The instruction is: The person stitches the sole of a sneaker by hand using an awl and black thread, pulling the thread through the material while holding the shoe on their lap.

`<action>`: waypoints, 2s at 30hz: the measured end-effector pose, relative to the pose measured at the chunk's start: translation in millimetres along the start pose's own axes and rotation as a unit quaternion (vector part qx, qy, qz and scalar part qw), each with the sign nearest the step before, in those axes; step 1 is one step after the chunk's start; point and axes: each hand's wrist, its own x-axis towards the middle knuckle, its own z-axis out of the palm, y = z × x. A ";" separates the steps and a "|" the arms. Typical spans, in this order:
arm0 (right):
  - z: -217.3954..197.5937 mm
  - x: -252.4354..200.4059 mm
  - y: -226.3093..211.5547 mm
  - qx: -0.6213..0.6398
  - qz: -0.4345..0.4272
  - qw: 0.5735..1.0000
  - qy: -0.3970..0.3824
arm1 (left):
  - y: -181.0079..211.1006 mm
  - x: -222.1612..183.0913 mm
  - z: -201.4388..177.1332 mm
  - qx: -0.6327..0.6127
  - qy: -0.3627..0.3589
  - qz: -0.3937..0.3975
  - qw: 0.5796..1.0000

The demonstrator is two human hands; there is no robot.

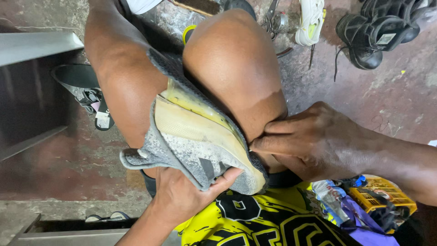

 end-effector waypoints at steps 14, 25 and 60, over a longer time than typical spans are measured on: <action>5.7 20.1 -14.7 -0.096 -0.033 0.995 0.012 | -19.9 -1.4 -6.4 -0.026 -0.068 0.074 0.995; 1.9 14.6 -11.3 0.005 0.046 0.998 0.032 | -15.3 -6.2 -7.2 -0.047 0.000 0.038 0.998; 21.3 -20.8 0.1 0.027 0.087 0.985 0.144 | 6.3 -24.5 -44.0 -0.027 0.109 -0.081 0.990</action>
